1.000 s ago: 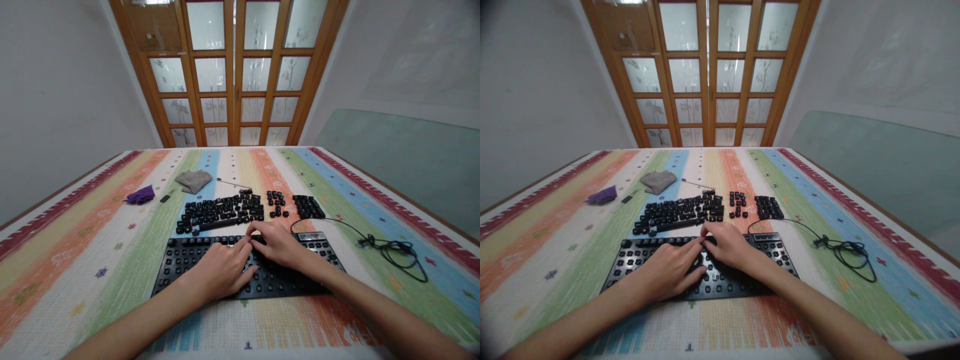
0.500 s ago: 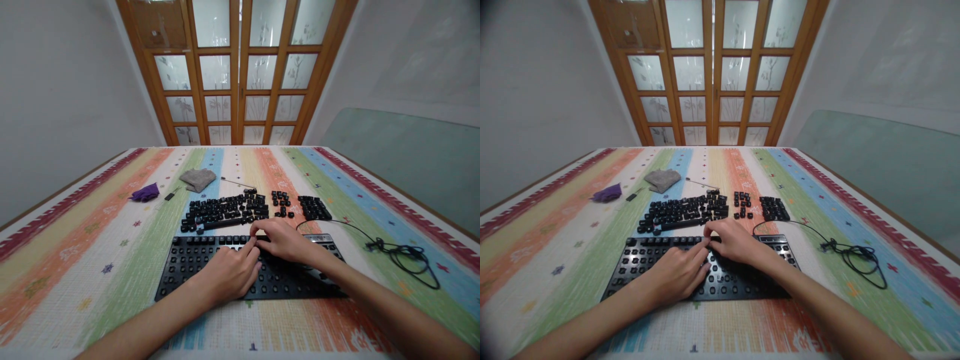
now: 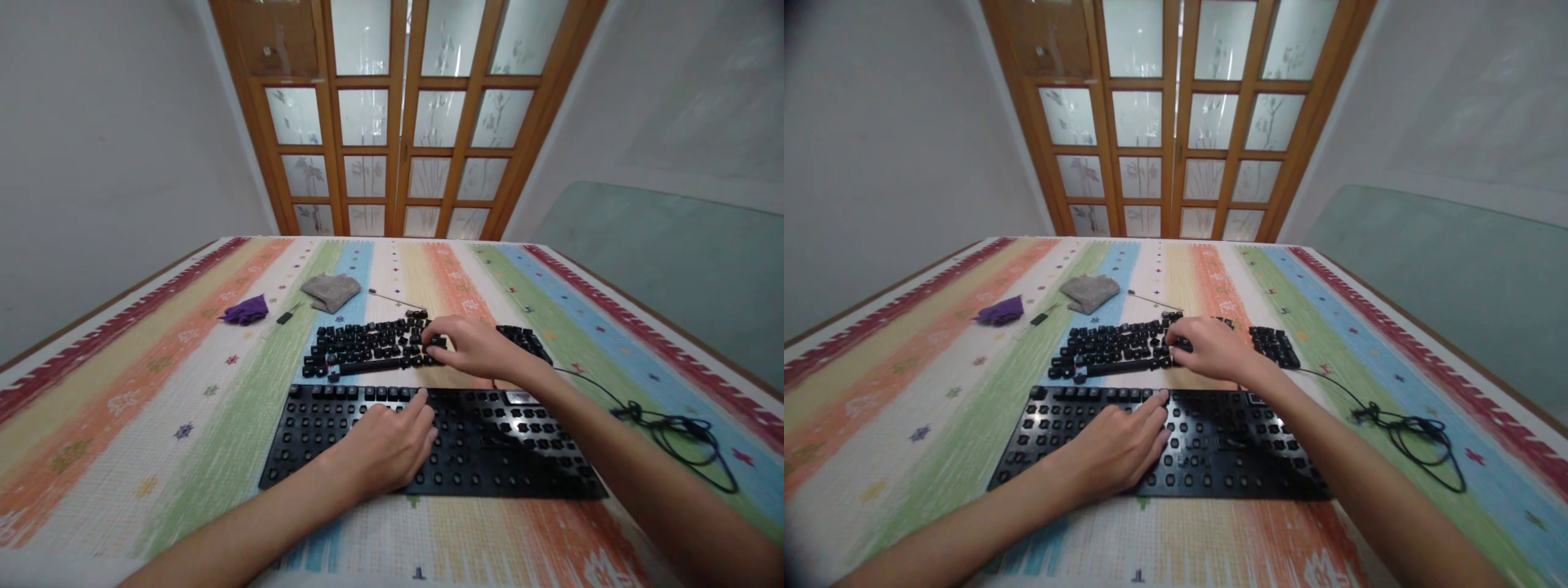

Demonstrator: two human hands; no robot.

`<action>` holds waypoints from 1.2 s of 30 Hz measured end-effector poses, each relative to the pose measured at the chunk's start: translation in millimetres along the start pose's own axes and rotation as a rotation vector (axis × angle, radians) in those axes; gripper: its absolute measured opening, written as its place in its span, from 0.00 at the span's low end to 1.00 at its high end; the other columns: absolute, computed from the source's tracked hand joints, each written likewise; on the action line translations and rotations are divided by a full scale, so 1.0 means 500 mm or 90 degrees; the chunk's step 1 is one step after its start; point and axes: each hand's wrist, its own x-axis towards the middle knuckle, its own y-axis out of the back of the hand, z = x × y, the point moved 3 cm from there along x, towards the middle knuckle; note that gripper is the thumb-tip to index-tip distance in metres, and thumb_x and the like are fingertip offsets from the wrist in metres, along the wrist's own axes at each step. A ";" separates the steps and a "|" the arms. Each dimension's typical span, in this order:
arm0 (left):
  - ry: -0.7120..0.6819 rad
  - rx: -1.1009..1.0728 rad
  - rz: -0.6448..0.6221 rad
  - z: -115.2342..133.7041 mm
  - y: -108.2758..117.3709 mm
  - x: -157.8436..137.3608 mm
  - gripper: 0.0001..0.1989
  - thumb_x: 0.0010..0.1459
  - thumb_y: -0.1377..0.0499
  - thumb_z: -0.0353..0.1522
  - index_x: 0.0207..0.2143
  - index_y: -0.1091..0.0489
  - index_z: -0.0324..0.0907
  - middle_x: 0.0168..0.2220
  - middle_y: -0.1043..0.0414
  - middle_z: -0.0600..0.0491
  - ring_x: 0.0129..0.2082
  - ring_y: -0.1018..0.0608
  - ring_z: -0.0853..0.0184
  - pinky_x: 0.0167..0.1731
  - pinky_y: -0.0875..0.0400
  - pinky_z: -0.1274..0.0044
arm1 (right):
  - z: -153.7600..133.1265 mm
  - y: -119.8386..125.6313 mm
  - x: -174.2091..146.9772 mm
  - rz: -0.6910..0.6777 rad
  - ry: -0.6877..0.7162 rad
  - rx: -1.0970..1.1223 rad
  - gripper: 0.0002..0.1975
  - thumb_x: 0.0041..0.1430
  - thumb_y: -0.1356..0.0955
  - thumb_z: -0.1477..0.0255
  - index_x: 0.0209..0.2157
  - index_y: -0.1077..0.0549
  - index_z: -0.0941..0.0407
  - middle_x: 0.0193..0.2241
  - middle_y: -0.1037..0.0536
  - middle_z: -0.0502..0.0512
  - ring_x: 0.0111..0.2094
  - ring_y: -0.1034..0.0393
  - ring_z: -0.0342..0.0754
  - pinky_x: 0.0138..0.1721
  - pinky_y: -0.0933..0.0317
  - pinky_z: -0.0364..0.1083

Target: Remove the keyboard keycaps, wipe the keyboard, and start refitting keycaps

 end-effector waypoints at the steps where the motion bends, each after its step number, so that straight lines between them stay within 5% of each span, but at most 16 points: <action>1: 0.001 -0.005 0.005 0.000 0.000 0.001 0.16 0.71 0.58 0.31 0.44 0.32 0.34 0.53 0.30 0.39 0.38 0.20 0.61 0.23 0.25 0.74 | 0.012 -0.002 0.019 0.009 -0.018 -0.009 0.09 0.57 0.34 0.75 0.38 0.21 0.57 0.37 0.19 0.57 0.38 0.26 0.51 0.40 0.37 0.47; 5: 0.003 -0.011 0.008 0.001 -0.001 0.002 0.17 0.71 0.59 0.31 0.49 0.34 0.33 0.54 0.31 0.39 0.48 0.22 0.58 0.25 0.23 0.75 | 0.058 -0.030 0.092 0.024 -0.100 -0.060 0.11 0.57 0.34 0.75 0.38 0.20 0.57 0.39 0.18 0.57 0.42 0.26 0.51 0.44 0.37 0.46; 14: 0.044 -0.021 -0.006 -0.002 -0.003 0.008 0.19 0.72 0.61 0.33 0.55 0.38 0.33 0.54 0.32 0.40 0.44 0.22 0.60 0.25 0.23 0.76 | 0.115 -0.073 0.186 0.002 -0.187 -0.111 0.11 0.57 0.33 0.75 0.38 0.18 0.59 0.40 0.18 0.63 0.45 0.26 0.55 0.46 0.37 0.46; 24: 0.041 -0.009 -0.004 0.003 -0.012 0.005 0.22 0.72 0.62 0.33 0.58 0.40 0.29 0.58 0.36 0.36 0.41 0.20 0.60 0.24 0.23 0.74 | 0.132 -0.100 0.214 -0.026 -0.221 -0.109 0.09 0.56 0.31 0.74 0.38 0.19 0.56 0.40 0.18 0.61 0.44 0.25 0.54 0.42 0.37 0.45; 36: 0.041 -0.015 0.001 0.002 -0.011 0.003 0.21 0.72 0.61 0.32 0.58 0.40 0.29 0.58 0.35 0.37 0.44 0.21 0.60 0.25 0.23 0.74 | 0.097 -0.077 0.213 0.063 -0.193 0.027 0.08 0.62 0.34 0.76 0.39 0.22 0.58 0.39 0.19 0.61 0.43 0.25 0.52 0.43 0.37 0.44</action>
